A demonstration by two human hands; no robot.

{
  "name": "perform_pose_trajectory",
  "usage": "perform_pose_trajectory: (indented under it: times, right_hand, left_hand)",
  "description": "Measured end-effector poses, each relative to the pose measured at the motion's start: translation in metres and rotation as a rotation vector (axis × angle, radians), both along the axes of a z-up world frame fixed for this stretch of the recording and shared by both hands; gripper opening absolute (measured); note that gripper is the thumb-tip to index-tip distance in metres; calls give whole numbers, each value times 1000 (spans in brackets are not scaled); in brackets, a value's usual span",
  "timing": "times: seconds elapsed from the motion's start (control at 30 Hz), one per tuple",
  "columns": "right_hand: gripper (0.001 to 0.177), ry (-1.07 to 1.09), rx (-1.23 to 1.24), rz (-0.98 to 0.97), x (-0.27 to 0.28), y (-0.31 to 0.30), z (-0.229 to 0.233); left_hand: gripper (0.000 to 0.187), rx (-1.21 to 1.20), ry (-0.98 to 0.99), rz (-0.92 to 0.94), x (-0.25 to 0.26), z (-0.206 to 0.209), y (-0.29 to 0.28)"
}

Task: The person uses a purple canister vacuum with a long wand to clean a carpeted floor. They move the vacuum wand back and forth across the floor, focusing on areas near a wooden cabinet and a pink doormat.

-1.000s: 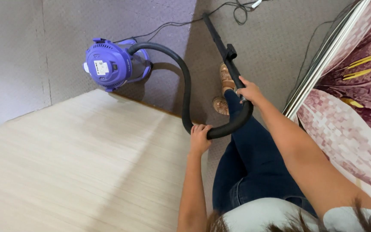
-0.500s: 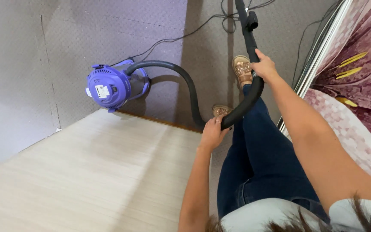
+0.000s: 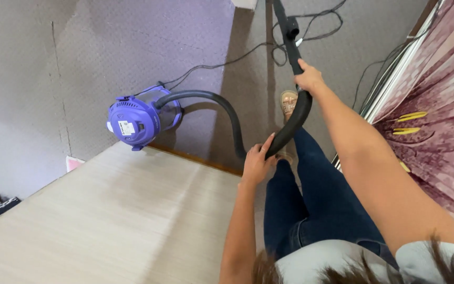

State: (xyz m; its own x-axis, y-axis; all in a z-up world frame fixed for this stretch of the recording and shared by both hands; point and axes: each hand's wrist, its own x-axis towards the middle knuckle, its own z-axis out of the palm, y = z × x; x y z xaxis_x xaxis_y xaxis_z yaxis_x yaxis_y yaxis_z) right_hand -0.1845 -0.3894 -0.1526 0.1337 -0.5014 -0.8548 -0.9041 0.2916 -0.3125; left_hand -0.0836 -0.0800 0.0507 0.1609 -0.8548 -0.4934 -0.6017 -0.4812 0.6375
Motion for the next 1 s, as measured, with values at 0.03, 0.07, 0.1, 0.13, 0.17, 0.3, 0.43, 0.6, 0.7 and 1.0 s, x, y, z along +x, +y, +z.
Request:
perform_pose_trajectory:
  times: [0.03,0.07,0.1,0.13,0.17,0.3,0.43,0.6,0.7,1.0]
  right_hand:
    - [79,-2,-12,5,1,-1,4]
    - [79,19,-1,38,-3,4,9]
    - [79,41,11,72,-8,10,13]
    - [79,44,8,76,-12,15,29]
    - [79,66,32,106,-15,20,44]
    - [75,58,96,27,-37,29,70]
    - [76,-41,143,-244,-52,22,106]
    - [75,-7,116,-126,-30,15,150]
    - [74,5,86,-89,-45,37,49]
    - [77,-90,250,-71,41,117,140]
  left_hand:
    - [77,-12,-2,5,2,1,-3]
    - [77,-13,18,-6,0,5,-1]
    - [78,-14,39,-16,-2,8,2]
    - [78,-17,43,-12,-3,10,6]
    - [77,-46,44,-26,-4,11,10]
    - [77,-18,57,-69,-6,22,19]
    - [73,32,38,-84,-13,19,10]
    - [75,64,5,-81,-10,17,5]
    - [75,112,59,-26,0,40,17]
    - [65,154,11,223,26,33,104]
